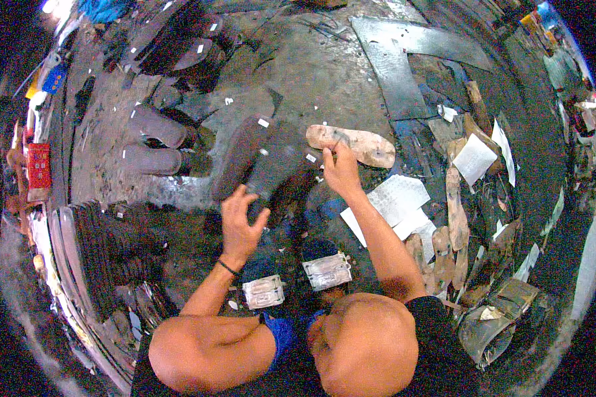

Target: The person sits on the floor and repeatedly picks up shoe soles, aligns them with insoles, and presses them together. The person handles multiple soles and insoles one at a time, stacking completed pairs aside.

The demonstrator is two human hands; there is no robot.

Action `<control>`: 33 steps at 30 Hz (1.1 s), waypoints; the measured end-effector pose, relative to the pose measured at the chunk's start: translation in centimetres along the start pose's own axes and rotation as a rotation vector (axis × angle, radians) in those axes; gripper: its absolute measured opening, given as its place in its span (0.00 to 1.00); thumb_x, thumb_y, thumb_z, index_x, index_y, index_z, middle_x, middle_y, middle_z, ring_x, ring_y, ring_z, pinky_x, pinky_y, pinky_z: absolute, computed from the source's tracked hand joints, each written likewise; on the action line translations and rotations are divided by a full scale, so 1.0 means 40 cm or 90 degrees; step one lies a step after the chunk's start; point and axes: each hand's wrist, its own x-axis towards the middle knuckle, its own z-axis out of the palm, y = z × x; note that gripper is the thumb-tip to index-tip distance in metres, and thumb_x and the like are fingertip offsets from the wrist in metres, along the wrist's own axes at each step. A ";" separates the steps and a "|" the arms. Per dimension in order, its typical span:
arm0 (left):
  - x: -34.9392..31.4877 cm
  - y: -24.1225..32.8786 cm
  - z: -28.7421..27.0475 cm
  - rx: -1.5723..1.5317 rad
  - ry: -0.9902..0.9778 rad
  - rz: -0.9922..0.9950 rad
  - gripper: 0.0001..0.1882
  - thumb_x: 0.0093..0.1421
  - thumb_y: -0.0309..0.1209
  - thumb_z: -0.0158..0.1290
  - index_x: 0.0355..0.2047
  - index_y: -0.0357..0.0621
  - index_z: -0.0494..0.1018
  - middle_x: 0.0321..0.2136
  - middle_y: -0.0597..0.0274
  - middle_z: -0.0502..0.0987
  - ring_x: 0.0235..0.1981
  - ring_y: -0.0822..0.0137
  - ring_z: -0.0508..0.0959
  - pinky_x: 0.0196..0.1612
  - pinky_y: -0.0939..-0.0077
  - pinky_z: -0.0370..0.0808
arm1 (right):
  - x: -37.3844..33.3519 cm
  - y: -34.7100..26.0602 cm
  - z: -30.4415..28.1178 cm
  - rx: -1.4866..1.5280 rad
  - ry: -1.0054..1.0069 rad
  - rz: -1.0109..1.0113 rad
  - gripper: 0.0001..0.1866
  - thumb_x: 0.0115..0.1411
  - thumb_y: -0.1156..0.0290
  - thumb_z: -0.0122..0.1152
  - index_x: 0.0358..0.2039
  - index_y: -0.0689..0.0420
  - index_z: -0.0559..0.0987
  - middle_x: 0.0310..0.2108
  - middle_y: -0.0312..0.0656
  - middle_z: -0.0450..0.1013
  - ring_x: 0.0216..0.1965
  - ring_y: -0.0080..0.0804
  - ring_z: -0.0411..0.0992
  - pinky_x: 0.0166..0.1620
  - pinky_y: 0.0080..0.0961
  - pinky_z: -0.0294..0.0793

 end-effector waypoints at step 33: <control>-0.071 -0.050 0.133 0.042 -0.097 0.048 0.25 0.57 0.32 0.66 0.52 0.37 0.73 0.64 0.38 0.66 0.62 0.41 0.69 0.63 0.53 0.71 | -0.130 -0.203 0.100 0.065 -0.267 -0.010 0.10 0.65 0.63 0.64 0.37 0.56 0.80 0.32 0.52 0.81 0.35 0.55 0.80 0.38 0.47 0.78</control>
